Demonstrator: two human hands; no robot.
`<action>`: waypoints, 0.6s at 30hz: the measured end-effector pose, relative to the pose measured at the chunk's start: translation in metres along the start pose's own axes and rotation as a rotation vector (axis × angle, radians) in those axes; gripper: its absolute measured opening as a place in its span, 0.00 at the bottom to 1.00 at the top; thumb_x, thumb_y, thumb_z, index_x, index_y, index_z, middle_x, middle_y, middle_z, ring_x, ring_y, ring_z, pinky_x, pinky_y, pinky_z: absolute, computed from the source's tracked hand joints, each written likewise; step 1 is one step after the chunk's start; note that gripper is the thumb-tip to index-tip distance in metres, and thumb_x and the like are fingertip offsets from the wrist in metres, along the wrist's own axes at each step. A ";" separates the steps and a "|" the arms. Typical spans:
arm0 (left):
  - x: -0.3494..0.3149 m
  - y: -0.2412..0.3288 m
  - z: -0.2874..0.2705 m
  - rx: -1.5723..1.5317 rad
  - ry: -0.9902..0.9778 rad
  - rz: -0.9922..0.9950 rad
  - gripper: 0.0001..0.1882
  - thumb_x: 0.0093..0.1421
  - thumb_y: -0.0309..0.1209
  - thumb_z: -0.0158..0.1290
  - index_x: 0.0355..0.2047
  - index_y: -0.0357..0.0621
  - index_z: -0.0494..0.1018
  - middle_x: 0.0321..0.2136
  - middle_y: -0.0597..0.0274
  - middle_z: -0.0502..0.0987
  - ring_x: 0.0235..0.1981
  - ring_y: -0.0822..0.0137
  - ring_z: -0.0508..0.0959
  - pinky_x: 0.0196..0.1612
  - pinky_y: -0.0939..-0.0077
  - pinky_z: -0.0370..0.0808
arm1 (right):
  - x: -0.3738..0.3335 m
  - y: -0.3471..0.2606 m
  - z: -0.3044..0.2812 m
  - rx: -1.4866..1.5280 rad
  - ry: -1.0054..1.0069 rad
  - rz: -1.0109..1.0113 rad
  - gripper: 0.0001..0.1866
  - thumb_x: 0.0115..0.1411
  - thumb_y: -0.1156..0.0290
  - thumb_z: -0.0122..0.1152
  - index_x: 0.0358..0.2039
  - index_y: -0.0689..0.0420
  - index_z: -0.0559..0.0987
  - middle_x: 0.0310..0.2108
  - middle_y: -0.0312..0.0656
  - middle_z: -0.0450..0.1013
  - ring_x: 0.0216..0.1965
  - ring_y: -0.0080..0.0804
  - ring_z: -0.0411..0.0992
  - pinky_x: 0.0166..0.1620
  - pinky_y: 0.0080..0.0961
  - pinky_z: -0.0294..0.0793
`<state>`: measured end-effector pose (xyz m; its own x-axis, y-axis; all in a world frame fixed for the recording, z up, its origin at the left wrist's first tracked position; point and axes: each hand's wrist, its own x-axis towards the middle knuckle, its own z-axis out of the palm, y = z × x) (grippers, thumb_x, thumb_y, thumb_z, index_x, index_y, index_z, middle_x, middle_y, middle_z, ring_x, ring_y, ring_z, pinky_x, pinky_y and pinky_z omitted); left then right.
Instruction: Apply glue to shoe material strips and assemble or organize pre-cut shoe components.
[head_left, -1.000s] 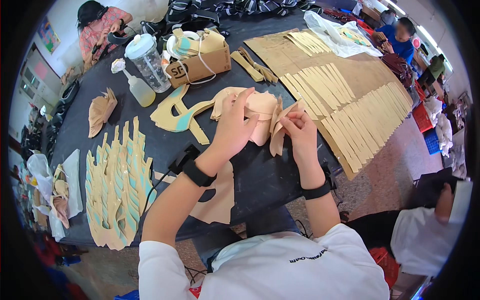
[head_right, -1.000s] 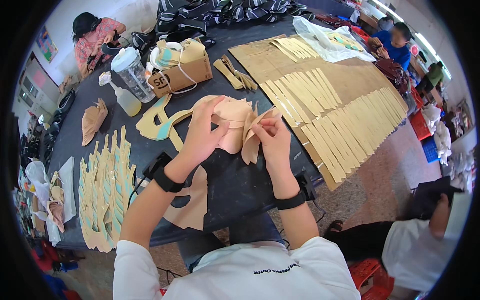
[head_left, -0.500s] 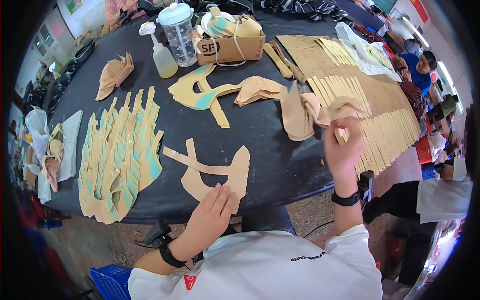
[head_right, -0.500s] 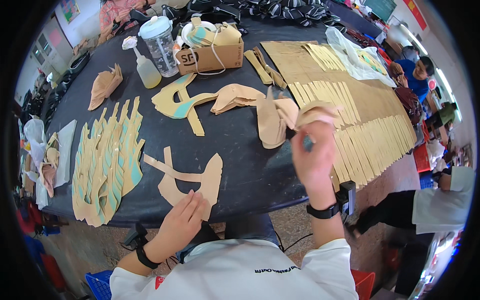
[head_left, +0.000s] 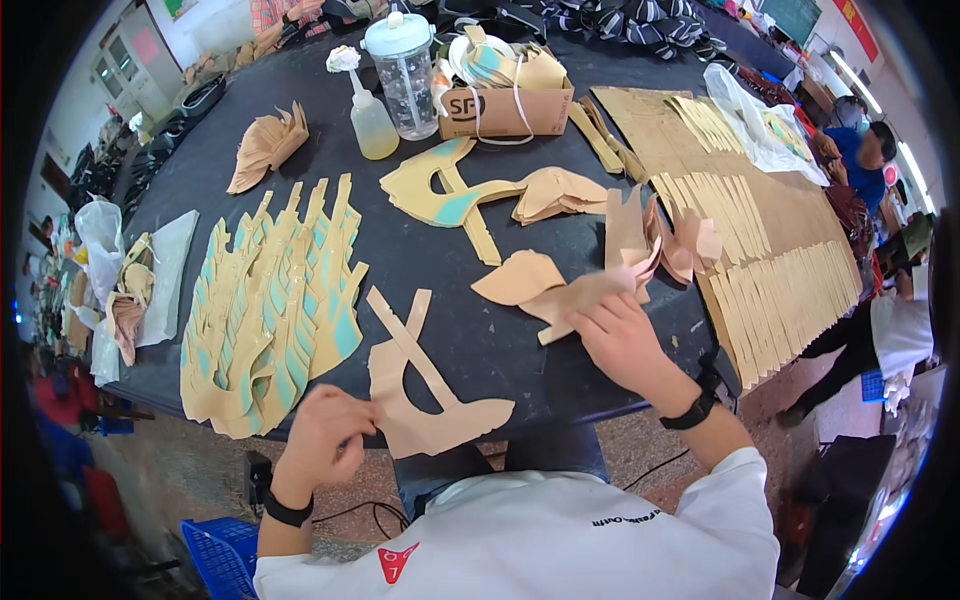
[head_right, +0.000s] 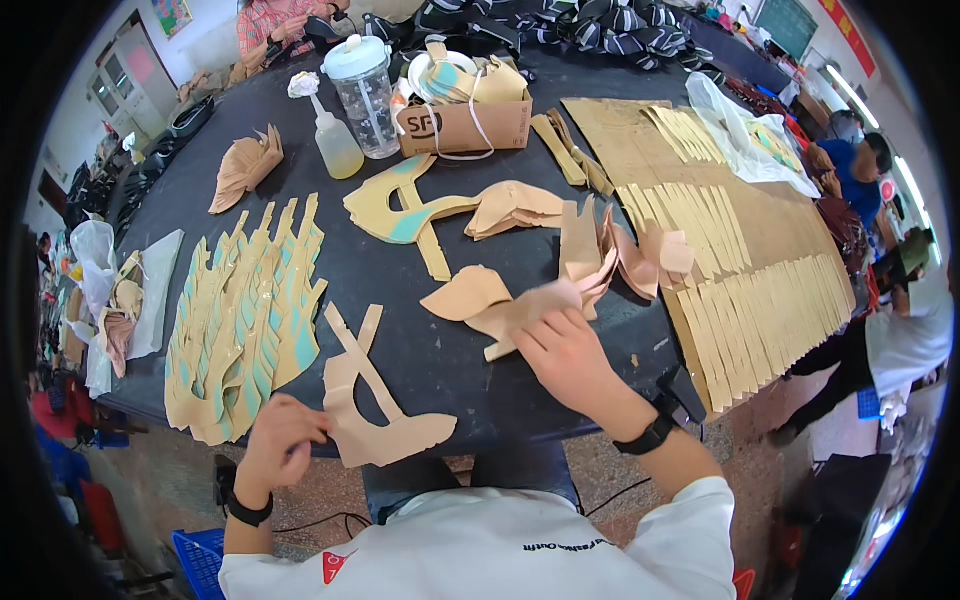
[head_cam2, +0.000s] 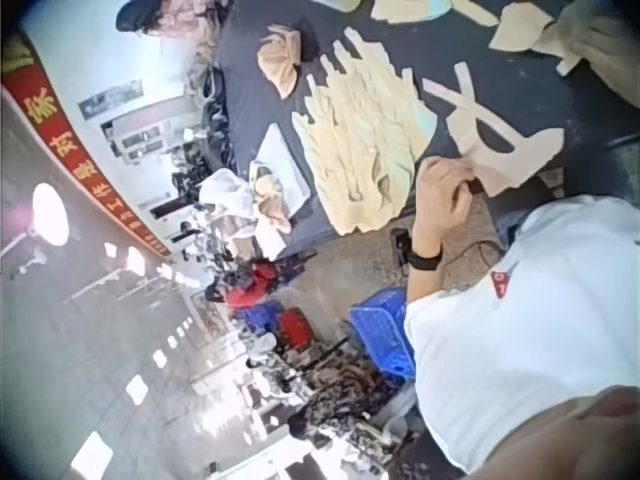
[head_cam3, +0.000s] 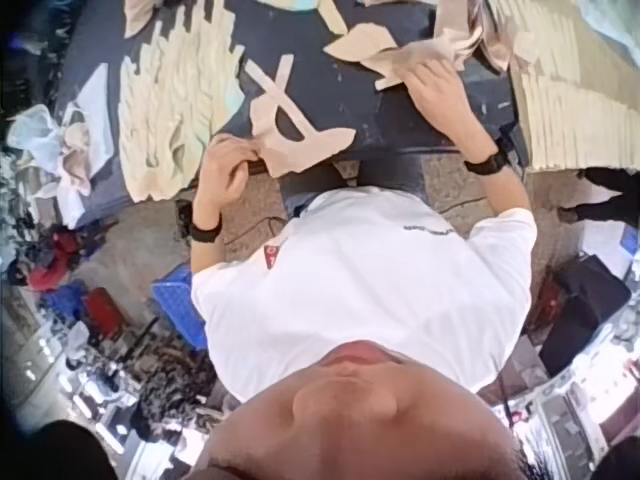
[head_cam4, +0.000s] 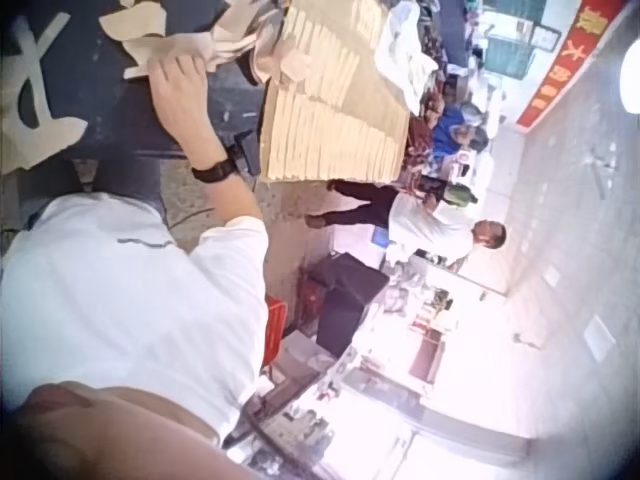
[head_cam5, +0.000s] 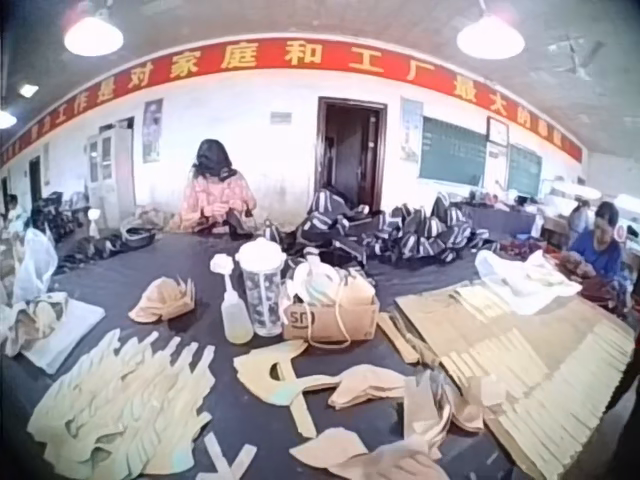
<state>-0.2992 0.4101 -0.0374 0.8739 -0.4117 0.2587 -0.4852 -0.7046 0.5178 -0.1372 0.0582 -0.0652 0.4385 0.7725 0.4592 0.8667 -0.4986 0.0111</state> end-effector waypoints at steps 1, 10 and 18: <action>0.003 -0.002 -0.005 -0.021 0.016 -0.075 0.09 0.43 0.21 0.53 0.28 0.41 0.75 0.30 0.58 0.78 0.32 0.59 0.77 0.39 0.64 0.71 | 0.008 -0.001 0.003 -0.030 0.048 0.013 0.13 0.45 0.73 0.55 0.34 0.58 0.75 0.29 0.38 0.69 0.33 0.31 0.68 0.39 0.28 0.66; 0.115 -0.031 0.059 0.216 0.249 -0.611 0.13 0.53 0.25 0.55 0.38 0.39 0.69 0.24 0.56 0.76 0.28 0.57 0.76 0.33 0.66 0.70 | 0.046 -0.016 0.016 -0.020 0.201 0.056 0.11 0.44 0.73 0.56 0.32 0.55 0.76 0.27 0.37 0.69 0.33 0.33 0.69 0.37 0.29 0.69; 0.119 -0.025 0.050 -0.458 0.136 -0.614 0.07 0.56 0.28 0.54 0.31 0.36 0.73 0.23 0.61 0.78 0.24 0.72 0.76 0.31 0.78 0.71 | 0.044 0.020 -0.101 -0.007 0.918 0.551 0.10 0.48 0.86 0.55 0.32 0.62 0.77 0.29 0.40 0.73 0.31 0.30 0.72 0.36 0.23 0.69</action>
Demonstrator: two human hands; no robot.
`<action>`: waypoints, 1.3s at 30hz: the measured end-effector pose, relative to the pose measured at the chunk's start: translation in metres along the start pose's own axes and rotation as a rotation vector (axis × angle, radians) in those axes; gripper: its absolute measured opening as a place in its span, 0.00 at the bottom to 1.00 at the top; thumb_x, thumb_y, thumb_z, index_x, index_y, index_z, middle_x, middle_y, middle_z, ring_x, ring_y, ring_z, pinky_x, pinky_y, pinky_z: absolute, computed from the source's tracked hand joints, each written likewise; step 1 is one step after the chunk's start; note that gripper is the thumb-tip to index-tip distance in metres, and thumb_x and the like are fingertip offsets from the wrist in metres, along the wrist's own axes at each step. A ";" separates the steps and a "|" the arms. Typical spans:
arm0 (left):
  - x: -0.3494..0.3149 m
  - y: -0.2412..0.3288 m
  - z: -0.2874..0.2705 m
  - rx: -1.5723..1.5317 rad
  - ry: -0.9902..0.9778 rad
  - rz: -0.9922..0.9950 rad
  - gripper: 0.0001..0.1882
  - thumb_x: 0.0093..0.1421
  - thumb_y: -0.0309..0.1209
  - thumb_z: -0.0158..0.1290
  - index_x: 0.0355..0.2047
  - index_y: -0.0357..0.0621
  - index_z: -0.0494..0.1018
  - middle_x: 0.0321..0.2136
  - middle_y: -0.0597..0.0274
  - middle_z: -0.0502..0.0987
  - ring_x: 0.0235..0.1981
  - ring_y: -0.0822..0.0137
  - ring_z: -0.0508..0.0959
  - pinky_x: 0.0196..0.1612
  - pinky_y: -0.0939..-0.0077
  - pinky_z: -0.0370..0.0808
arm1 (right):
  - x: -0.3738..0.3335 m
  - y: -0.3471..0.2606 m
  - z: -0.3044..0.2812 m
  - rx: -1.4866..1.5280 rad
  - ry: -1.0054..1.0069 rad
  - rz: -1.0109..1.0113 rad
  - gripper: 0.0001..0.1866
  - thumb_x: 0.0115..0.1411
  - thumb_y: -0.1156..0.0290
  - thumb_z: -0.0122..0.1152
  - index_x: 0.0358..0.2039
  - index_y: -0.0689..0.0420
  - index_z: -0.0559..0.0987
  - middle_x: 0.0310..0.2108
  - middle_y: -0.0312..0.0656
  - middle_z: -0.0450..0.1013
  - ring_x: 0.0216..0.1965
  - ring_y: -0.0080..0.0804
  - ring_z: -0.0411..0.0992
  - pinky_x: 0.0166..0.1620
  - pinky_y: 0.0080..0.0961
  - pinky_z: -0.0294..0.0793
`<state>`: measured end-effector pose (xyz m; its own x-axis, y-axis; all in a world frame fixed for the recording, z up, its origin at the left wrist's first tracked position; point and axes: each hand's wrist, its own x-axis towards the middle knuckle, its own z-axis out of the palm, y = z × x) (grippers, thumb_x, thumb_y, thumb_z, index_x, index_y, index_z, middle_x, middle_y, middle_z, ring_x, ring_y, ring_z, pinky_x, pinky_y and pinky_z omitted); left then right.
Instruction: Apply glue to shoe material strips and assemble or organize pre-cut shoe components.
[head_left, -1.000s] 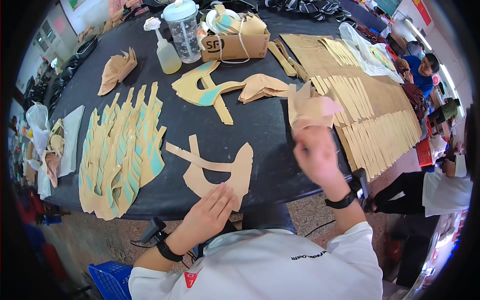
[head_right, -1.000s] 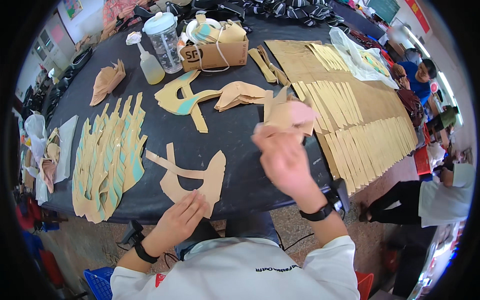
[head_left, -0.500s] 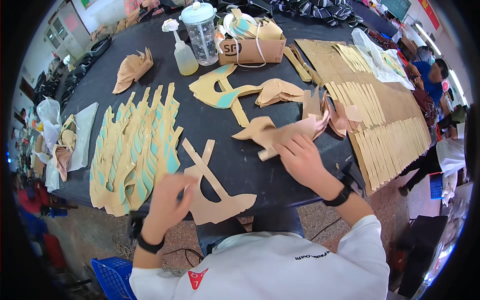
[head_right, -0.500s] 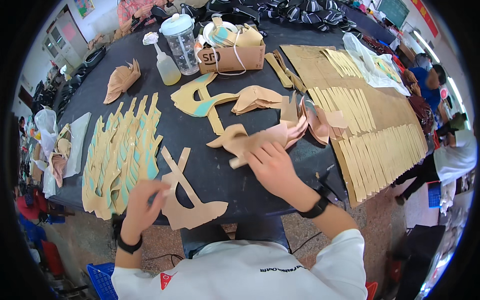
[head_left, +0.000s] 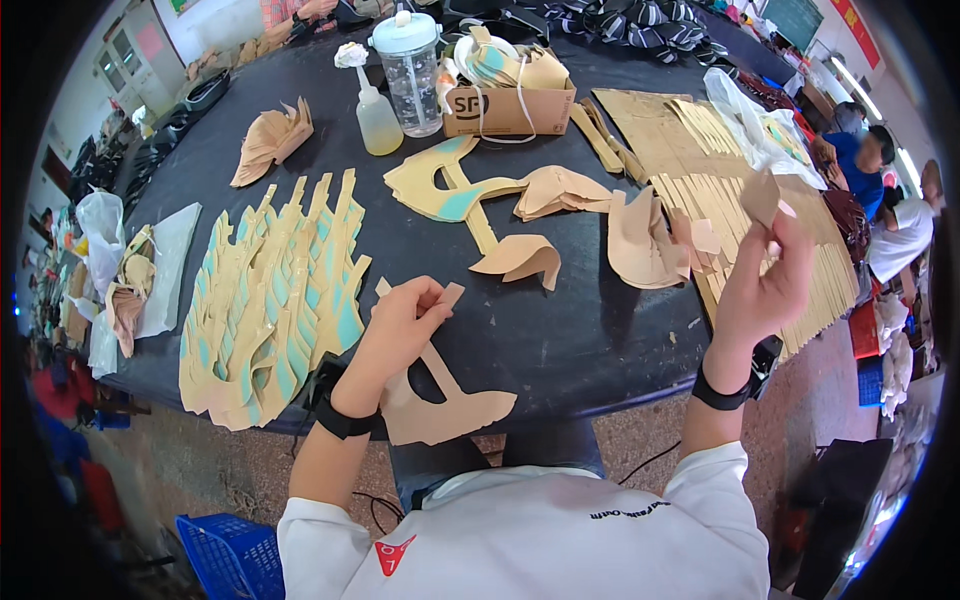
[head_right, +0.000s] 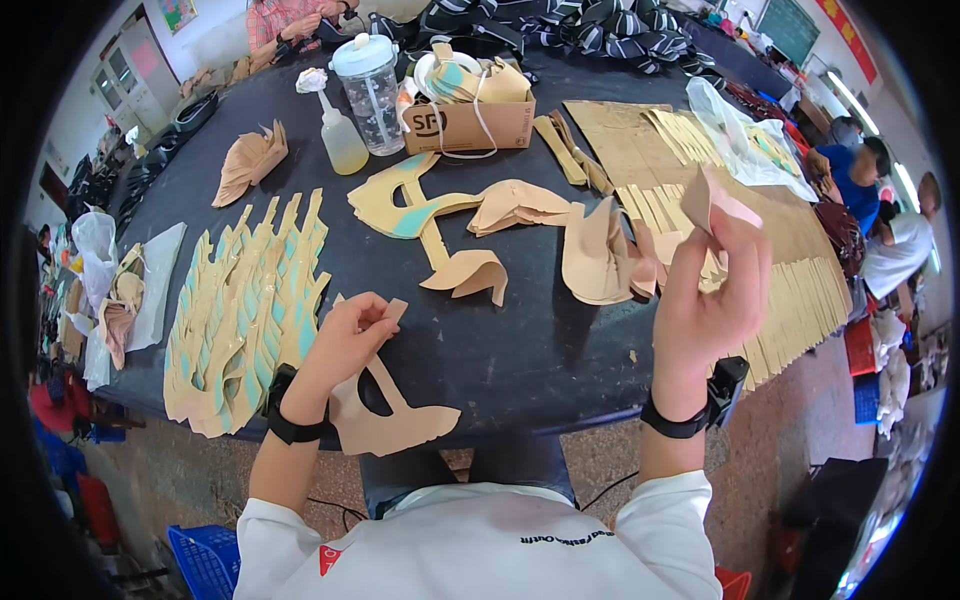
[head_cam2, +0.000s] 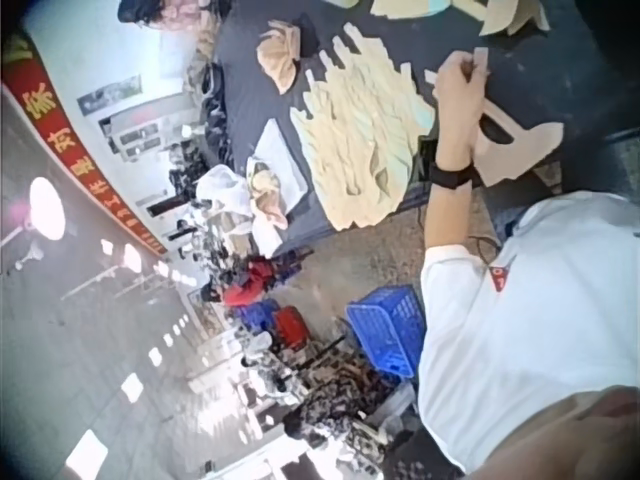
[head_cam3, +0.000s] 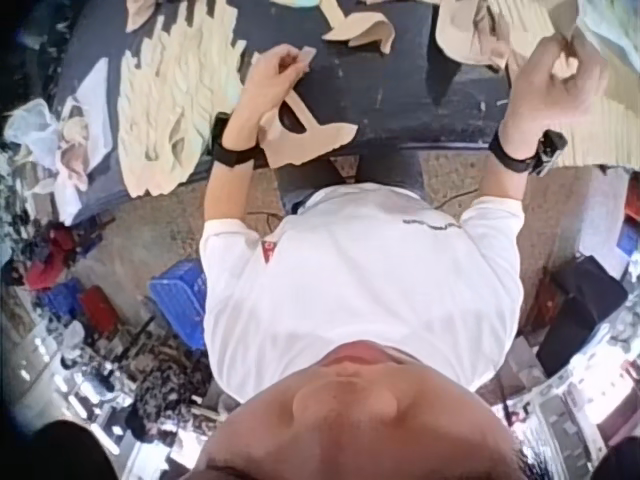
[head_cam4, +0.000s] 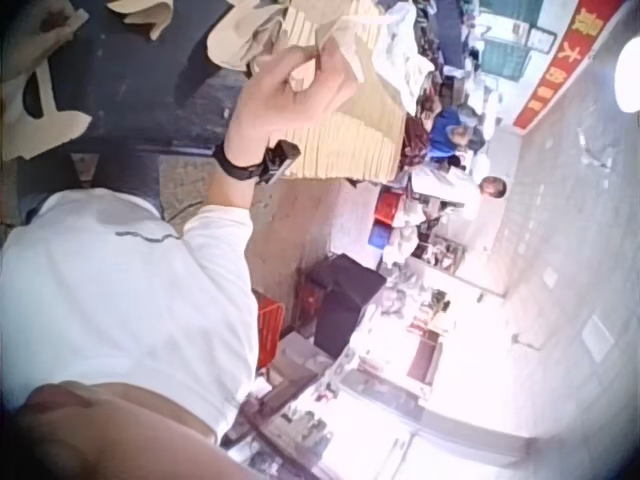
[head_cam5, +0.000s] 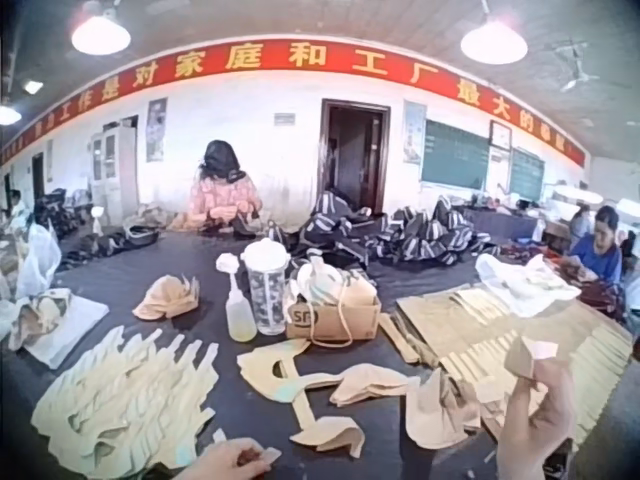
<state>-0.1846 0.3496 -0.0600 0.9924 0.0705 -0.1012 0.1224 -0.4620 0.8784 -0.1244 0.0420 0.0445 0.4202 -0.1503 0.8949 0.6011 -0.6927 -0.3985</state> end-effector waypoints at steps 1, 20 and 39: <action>0.002 -0.001 0.003 0.000 -0.001 0.001 0.07 0.56 0.28 0.54 0.31 0.36 0.73 0.23 0.61 0.78 0.24 0.72 0.76 0.31 0.78 0.71 | -0.002 -0.013 0.003 -0.026 -0.026 -0.101 0.10 0.48 0.86 0.55 0.32 0.62 0.76 0.31 0.41 0.73 0.33 0.32 0.72 0.37 0.25 0.69; -0.007 0.017 0.022 0.343 -0.287 -0.132 0.10 0.55 0.35 0.51 0.27 0.46 0.80 0.16 0.68 0.77 0.22 0.69 0.75 0.38 0.67 0.52 | -0.132 -0.022 0.044 0.244 -1.063 -0.416 0.20 0.39 0.76 0.58 0.38 0.62 0.77 0.33 0.38 0.66 0.40 0.33 0.65 0.44 0.29 0.67; -0.003 0.016 0.023 0.336 -0.262 -0.126 0.11 0.54 0.36 0.52 0.26 0.41 0.78 0.17 0.69 0.78 0.18 0.77 0.75 0.32 0.83 0.67 | -0.140 -0.029 0.048 0.090 -1.086 -0.290 0.28 0.40 0.77 0.57 0.47 0.61 0.73 0.38 0.41 0.64 0.42 0.36 0.63 0.45 0.31 0.63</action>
<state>-0.1853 0.3216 -0.0569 0.9347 -0.0618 -0.3501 0.1975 -0.7286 0.6558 -0.1683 0.1173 -0.0786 0.5992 0.7319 0.3245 0.8005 -0.5418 -0.2564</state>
